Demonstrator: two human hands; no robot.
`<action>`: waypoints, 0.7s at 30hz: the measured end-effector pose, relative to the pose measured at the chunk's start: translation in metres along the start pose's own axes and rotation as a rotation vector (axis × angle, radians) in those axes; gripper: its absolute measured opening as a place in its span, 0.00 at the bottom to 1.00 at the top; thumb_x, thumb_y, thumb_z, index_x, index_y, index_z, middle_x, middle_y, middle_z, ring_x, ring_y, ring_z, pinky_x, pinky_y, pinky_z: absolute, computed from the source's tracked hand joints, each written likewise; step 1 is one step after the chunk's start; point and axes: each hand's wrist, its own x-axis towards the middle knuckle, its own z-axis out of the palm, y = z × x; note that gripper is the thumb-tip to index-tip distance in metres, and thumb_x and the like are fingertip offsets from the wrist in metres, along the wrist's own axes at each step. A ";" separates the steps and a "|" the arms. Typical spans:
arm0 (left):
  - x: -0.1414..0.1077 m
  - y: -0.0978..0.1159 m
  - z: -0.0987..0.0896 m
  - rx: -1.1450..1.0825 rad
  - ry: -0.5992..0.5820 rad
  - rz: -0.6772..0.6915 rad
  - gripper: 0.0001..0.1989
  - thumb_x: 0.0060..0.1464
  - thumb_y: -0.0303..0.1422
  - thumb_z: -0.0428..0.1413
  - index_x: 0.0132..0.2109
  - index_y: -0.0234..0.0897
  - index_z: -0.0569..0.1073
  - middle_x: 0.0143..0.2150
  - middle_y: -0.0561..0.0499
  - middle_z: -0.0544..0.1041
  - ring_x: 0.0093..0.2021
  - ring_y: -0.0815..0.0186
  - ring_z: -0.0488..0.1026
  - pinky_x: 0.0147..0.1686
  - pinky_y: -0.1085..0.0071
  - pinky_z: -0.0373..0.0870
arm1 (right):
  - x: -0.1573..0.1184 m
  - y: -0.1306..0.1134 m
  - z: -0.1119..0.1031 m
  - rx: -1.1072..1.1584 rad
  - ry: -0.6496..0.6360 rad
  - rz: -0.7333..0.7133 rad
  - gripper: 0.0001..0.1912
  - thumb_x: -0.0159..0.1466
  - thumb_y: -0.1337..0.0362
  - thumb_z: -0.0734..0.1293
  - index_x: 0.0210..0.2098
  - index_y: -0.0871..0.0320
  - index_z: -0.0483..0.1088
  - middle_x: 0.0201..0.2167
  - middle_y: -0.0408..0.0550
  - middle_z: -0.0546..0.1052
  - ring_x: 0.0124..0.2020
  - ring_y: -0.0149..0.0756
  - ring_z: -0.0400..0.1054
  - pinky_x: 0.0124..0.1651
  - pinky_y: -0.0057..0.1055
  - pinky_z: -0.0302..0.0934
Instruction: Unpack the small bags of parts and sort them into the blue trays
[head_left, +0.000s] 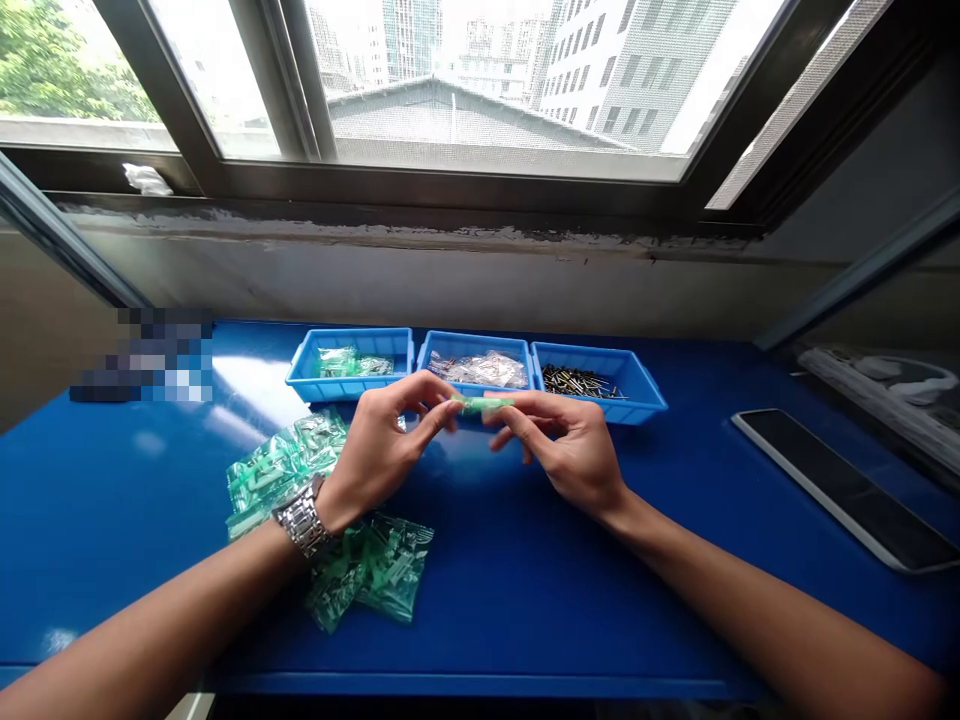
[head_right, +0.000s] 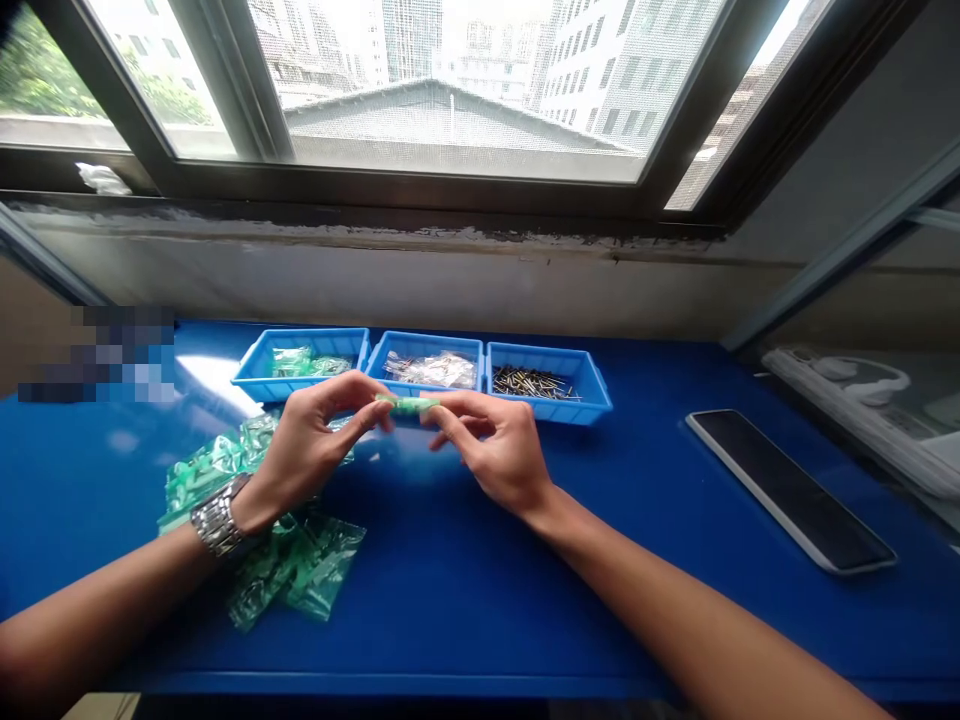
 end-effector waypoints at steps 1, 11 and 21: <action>0.000 0.002 0.000 -0.006 -0.024 -0.022 0.12 0.68 0.38 0.59 0.37 0.37 0.77 0.28 0.52 0.79 0.28 0.67 0.76 0.31 0.71 0.73 | 0.000 -0.001 0.000 -0.005 -0.025 0.010 0.14 0.71 0.56 0.71 0.37 0.60 0.83 0.26 0.47 0.82 0.20 0.33 0.75 0.20 0.27 0.66; 0.026 0.003 -0.044 0.099 0.182 -0.041 0.17 0.66 0.43 0.59 0.32 0.37 0.75 0.24 0.54 0.71 0.23 0.69 0.65 0.23 0.72 0.60 | 0.000 -0.004 -0.002 -0.052 -0.100 -0.017 0.22 0.74 0.55 0.65 0.28 0.60 0.79 0.15 0.40 0.70 0.14 0.28 0.64 0.21 0.26 0.59; -0.004 -0.005 -0.093 0.704 0.134 0.036 0.16 0.68 0.46 0.57 0.50 0.41 0.81 0.44 0.45 0.81 0.43 0.53 0.76 0.39 0.61 0.72 | -0.001 -0.008 -0.001 -0.152 -0.168 -0.111 0.21 0.74 0.58 0.65 0.28 0.60 0.80 0.18 0.43 0.73 0.17 0.28 0.62 0.21 0.27 0.53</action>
